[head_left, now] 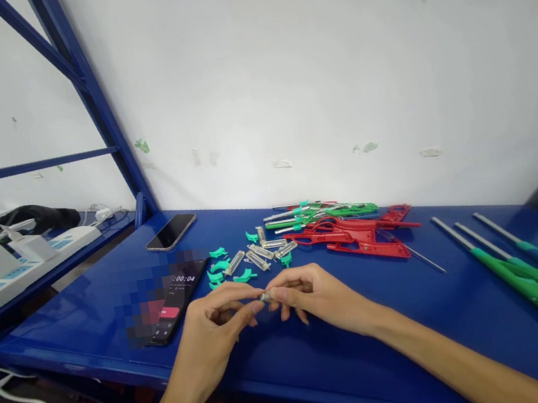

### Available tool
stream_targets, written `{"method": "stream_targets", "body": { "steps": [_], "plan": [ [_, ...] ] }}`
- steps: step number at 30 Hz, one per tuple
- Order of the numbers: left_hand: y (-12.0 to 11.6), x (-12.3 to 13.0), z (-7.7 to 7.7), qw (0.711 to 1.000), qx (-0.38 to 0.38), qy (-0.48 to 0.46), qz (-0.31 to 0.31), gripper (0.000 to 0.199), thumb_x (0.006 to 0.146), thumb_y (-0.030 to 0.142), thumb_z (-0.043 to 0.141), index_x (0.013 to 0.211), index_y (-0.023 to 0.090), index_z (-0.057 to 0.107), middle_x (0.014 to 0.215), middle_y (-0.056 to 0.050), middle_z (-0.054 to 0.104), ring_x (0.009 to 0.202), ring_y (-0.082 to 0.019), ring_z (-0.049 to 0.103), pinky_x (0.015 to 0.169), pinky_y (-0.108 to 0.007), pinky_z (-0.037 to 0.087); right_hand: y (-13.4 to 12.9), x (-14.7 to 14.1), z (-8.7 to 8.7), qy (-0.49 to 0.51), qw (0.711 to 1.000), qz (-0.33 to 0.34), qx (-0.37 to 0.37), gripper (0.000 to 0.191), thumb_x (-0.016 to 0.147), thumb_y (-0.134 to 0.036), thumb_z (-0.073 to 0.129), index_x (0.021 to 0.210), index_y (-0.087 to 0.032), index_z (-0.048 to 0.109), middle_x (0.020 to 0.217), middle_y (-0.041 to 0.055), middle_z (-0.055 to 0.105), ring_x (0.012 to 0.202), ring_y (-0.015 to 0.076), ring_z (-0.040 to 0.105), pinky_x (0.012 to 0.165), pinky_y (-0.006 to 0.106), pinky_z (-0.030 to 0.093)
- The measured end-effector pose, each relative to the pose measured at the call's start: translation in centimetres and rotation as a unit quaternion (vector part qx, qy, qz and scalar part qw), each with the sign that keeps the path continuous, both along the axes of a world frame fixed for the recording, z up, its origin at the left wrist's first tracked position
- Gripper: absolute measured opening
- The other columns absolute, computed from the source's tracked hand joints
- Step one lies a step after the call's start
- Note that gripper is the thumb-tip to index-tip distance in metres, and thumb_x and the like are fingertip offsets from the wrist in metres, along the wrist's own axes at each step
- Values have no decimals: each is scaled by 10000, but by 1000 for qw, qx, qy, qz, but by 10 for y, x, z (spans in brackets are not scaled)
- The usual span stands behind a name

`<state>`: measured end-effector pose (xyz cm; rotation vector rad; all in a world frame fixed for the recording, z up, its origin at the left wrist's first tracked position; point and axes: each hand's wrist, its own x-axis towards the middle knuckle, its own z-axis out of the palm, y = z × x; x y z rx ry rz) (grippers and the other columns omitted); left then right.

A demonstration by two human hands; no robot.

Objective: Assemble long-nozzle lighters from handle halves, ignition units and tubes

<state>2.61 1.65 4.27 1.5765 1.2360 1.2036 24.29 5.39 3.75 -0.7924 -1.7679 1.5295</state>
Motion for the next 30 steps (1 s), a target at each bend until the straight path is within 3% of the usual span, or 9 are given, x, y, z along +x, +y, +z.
{"method": "stream_targets", "body": {
  "steps": [6,13,30],
  "plan": [
    [-2,0,0,1000,0,10,-9,158,812,353,831,873,210,860,883,-42,771,564,-121,659,473,-215,453,1,1,-4,4,1000,-1,11,389,965,-516,711,1047,-155,828,808,42,720,673,110,613,551,198,447],
    [-4,2,-2,999,22,34,-2,145,847,349,794,922,235,844,957,-29,765,603,-133,701,575,-249,527,1,1,-9,5,1000,-4,21,391,978,-523,692,1016,-166,845,796,45,727,654,107,605,557,203,448],
    [-6,2,-4,995,49,83,-13,167,901,341,723,940,231,843,886,-29,747,678,-173,695,618,-295,530,1,0,-10,2,1000,11,17,498,968,-619,656,935,-149,816,794,46,733,636,117,627,592,228,504]
  ]
}}
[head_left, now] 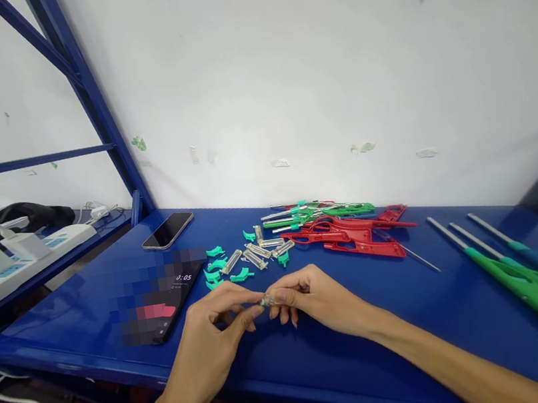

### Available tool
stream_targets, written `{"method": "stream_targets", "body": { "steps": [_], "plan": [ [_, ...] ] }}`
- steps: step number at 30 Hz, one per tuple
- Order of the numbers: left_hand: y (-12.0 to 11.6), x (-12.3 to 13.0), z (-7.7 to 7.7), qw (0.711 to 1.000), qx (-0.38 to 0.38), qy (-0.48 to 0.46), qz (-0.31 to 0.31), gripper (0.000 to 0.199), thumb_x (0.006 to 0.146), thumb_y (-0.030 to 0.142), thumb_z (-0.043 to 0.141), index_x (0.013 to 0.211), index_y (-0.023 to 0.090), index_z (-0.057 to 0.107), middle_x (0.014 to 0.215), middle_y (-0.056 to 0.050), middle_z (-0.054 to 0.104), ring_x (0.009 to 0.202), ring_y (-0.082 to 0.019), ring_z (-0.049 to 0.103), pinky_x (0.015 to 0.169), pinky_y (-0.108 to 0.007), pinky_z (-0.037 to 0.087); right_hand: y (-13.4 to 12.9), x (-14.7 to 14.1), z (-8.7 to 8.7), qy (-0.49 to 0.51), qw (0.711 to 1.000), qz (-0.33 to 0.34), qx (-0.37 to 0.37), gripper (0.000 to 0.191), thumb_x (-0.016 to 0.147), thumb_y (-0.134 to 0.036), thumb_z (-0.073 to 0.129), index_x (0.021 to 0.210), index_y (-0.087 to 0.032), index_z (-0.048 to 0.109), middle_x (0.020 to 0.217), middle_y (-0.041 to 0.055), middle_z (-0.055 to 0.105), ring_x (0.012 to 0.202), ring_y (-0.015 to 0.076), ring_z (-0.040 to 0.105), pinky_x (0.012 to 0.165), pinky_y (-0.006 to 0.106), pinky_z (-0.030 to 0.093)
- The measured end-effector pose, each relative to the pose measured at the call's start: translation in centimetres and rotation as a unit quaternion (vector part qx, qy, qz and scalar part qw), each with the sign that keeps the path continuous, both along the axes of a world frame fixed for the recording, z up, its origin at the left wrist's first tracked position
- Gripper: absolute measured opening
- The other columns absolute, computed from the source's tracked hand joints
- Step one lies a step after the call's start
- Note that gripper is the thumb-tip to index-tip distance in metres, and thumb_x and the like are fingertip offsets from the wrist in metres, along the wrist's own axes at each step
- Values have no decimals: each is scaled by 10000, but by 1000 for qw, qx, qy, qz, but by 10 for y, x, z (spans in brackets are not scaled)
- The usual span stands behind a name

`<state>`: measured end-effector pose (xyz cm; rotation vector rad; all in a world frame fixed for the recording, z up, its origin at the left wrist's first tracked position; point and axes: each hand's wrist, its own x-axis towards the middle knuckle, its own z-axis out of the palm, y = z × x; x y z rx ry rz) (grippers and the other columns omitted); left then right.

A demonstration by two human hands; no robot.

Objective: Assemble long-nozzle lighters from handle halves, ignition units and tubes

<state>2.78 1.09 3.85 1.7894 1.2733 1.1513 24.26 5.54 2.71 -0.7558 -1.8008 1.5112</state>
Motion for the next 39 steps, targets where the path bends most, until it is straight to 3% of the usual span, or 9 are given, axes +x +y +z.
{"method": "stream_targets", "body": {
  "steps": [13,29,39],
  "plan": [
    [2,-1,5,998,-45,-40,-9,163,849,370,811,927,238,866,925,-37,766,604,-124,658,553,-239,483,-3,0,4,-2,1000,21,3,564,1004,-663,568,805,-153,703,711,6,656,578,97,592,540,205,446],
    [0,1,7,995,-29,-99,-5,121,758,288,871,856,218,867,867,-33,766,528,-106,653,527,-222,523,-4,0,7,-1,999,35,24,586,1016,-678,537,872,-151,751,815,48,735,632,116,641,605,229,477],
    [-1,5,10,992,-39,-115,-24,116,747,256,882,858,226,871,911,-25,759,545,-100,662,541,-205,557,-7,0,11,-10,999,29,29,576,1019,-662,547,843,-151,747,775,43,716,624,121,626,603,237,465]
  ]
}}
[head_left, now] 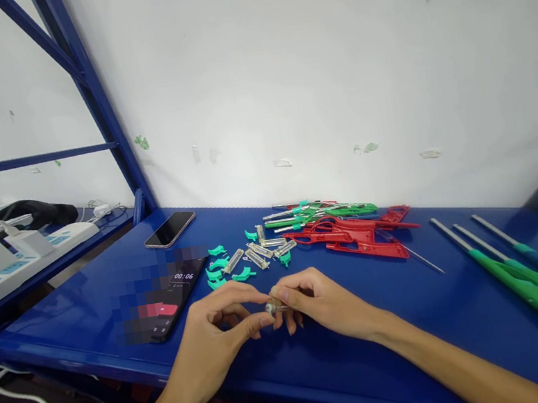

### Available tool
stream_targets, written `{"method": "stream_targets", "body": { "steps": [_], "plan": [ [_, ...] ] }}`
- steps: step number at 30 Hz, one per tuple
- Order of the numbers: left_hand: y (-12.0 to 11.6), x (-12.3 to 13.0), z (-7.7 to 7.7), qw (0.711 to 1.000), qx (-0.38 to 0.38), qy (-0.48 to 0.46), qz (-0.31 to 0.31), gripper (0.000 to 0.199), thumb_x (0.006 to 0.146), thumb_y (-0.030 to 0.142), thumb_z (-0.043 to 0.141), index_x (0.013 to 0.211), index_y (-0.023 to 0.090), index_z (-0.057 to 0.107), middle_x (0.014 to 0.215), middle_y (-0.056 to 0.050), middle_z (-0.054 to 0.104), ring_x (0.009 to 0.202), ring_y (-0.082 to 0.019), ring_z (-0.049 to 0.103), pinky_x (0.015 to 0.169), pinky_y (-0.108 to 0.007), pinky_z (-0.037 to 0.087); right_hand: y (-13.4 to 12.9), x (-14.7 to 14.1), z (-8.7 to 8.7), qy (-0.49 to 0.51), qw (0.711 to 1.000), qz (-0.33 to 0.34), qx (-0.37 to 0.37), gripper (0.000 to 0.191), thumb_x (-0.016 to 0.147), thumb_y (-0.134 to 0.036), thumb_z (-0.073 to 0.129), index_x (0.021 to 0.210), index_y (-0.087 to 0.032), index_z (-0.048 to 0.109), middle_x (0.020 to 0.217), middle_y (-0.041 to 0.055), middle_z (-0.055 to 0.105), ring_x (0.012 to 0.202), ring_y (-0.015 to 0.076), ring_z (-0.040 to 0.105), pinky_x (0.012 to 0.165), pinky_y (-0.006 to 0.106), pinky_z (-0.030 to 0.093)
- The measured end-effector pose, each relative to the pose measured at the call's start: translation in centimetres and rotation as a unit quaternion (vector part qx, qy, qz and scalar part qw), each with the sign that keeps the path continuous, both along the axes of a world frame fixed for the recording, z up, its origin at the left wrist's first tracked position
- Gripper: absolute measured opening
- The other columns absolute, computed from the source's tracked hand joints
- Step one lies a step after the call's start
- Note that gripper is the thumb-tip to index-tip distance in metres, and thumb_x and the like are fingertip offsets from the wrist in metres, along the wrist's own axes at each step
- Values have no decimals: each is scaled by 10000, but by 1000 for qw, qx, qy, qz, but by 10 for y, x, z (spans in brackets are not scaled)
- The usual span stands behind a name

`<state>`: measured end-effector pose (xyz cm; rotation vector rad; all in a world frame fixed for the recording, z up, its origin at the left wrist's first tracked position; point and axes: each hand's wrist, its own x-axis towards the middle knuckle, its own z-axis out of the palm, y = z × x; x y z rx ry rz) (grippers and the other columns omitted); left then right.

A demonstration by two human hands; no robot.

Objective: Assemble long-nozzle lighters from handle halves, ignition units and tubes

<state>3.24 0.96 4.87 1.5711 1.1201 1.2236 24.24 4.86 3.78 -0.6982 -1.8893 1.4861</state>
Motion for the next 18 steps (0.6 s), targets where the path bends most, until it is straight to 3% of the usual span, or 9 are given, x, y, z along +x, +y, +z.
{"method": "stream_targets", "body": {
  "steps": [18],
  "plan": [
    [-2,-2,-5,998,5,64,3,194,850,403,811,903,228,878,996,-55,736,579,-105,645,532,-220,533,1,-1,-5,4,1000,-15,-9,572,1008,-676,553,810,-158,692,720,8,650,573,103,577,554,222,445]
  ]
}}
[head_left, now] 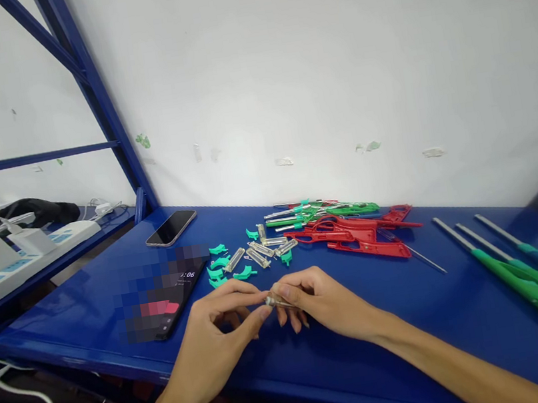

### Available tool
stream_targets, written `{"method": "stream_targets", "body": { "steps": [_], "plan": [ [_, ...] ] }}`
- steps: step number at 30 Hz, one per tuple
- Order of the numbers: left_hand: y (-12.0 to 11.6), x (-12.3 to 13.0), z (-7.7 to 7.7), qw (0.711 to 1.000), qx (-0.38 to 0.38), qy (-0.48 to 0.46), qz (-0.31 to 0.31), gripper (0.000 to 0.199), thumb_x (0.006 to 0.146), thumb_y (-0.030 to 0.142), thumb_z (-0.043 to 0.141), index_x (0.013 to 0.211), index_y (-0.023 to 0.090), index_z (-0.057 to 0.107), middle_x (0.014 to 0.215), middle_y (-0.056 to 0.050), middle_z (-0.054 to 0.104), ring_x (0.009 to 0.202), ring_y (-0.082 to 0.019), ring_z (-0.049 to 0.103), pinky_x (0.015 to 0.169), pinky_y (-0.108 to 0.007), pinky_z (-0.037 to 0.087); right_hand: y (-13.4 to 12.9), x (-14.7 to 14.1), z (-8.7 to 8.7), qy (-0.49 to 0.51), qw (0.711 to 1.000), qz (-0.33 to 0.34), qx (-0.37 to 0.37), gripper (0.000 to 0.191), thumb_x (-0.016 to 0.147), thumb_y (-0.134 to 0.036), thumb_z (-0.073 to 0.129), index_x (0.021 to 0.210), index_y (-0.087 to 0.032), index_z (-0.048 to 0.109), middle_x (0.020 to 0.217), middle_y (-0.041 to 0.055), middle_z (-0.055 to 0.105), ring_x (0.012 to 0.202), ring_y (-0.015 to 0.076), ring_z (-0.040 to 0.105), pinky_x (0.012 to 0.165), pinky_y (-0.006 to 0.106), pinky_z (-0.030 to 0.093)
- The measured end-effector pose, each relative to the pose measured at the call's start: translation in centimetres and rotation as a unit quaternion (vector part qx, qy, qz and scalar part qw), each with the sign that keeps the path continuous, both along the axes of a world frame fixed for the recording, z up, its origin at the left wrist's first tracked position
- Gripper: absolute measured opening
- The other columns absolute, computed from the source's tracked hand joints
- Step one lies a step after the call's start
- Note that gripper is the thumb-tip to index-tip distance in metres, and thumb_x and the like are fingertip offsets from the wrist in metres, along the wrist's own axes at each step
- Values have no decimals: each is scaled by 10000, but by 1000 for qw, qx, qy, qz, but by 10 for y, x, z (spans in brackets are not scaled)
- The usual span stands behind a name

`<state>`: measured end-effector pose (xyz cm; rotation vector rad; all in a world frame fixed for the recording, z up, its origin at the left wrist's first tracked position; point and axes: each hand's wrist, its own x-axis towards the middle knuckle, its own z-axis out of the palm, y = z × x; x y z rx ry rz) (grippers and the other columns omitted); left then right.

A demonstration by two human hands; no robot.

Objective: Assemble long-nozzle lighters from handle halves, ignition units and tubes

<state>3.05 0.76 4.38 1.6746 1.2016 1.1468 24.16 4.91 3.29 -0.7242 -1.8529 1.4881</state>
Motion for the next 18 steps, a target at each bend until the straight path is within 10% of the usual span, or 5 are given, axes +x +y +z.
{"method": "stream_targets", "body": {
  "steps": [18],
  "plan": [
    [1,-1,0,999,29,18,-12,158,880,354,793,931,231,876,920,-39,738,567,-90,649,525,-192,512,0,1,-1,-1,1000,2,-2,557,1031,-652,533,810,-154,654,733,13,642,593,105,567,578,224,435]
  ]
}}
